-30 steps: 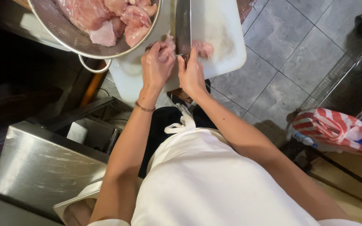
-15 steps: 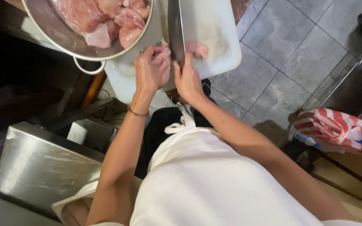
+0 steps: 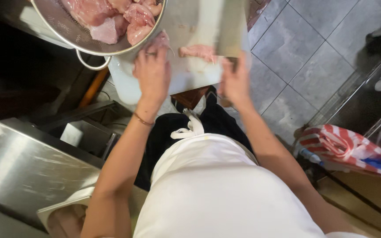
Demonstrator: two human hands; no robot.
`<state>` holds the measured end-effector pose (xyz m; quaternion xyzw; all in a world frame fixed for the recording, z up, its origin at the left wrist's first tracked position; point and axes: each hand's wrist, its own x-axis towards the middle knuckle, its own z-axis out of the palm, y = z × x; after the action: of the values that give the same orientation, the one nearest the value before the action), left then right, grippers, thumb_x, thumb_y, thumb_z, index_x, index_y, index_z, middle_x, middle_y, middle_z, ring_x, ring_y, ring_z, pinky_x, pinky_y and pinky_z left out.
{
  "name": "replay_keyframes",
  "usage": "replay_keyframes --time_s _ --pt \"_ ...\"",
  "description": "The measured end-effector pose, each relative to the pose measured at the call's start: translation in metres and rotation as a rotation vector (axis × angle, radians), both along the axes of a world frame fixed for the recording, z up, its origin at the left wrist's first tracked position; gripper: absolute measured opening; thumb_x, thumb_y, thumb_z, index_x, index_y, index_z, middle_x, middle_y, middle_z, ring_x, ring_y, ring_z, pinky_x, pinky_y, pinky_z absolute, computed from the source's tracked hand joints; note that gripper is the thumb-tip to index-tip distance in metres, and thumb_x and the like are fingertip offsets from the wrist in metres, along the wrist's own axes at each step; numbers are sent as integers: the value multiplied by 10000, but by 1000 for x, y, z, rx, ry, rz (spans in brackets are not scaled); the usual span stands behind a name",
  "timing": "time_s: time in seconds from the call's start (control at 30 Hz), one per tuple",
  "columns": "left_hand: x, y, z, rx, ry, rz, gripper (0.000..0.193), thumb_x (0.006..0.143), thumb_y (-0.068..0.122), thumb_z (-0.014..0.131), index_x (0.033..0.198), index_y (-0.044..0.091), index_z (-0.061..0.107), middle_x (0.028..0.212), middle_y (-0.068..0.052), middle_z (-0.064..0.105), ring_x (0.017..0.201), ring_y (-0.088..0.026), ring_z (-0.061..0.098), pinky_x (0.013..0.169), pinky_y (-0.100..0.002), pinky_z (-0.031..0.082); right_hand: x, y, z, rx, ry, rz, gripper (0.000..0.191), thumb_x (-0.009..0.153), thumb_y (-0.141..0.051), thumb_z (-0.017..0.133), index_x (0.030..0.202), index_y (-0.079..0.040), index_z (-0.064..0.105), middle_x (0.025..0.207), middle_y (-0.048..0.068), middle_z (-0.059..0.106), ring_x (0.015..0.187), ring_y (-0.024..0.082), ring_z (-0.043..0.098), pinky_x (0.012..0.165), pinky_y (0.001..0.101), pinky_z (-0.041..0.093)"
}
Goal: The person cuts raw chicken pieces on a white cutting board using a large cleaver, trimming and portioning the meat one piece at a time and placing the cut pieces into a metal colander beside the board. They continue portioning chicken throughout the episode.
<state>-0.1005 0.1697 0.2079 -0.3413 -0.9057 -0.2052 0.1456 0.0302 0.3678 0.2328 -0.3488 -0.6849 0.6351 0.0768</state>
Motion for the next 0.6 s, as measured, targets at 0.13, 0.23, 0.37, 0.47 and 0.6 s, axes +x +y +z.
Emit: replay_keyframes --time_s 0.13,0.23,0.37,0.47,0.6 --pt "10 38 -28 3 19 -155 321 906 76 629 1224 48 607 1292 -108 634 1253 -301 560 1022 -456 506 39 36 20 -42 84 -74 182 1107 -183 572 1205 -101 444 665 23 521 433 129 495 366 306 431" --pt "-2 56 -40 -194 -205 -134 224 955 76 583 1176 61 620 1229 -141 633 1190 -335 568 924 -447 505 63 51 27 -17 83 -99 151 1108 -171 560 1180 -96 450 666 36 530 430 140 506 370 303 420" --pt "-9 62 -29 -150 -258 -233 185 943 69 561 1120 38 606 1122 -176 652 1099 -358 638 870 -464 532 88 64 25 -58 115 -134 142 1106 -159 553 1149 -78 445 658 55 539 426 160 498 367 308 407" --pt "-16 73 4 -81 -455 -317 126 951 102 588 1038 25 638 1010 -219 675 967 -407 672 787 -497 529 101 72 19 -73 78 -160 152 1102 -167 554 1111 -71 436 658 58 541 413 171 506 363 312 408" --pt "-16 102 67 22 -568 -492 130 892 155 702 848 33 694 848 -201 710 854 -397 695 760 -492 523 111 82 16 -127 52 -170 137 1090 -172 546 1125 -85 445 658 52 536 418 166 506 364 317 418"
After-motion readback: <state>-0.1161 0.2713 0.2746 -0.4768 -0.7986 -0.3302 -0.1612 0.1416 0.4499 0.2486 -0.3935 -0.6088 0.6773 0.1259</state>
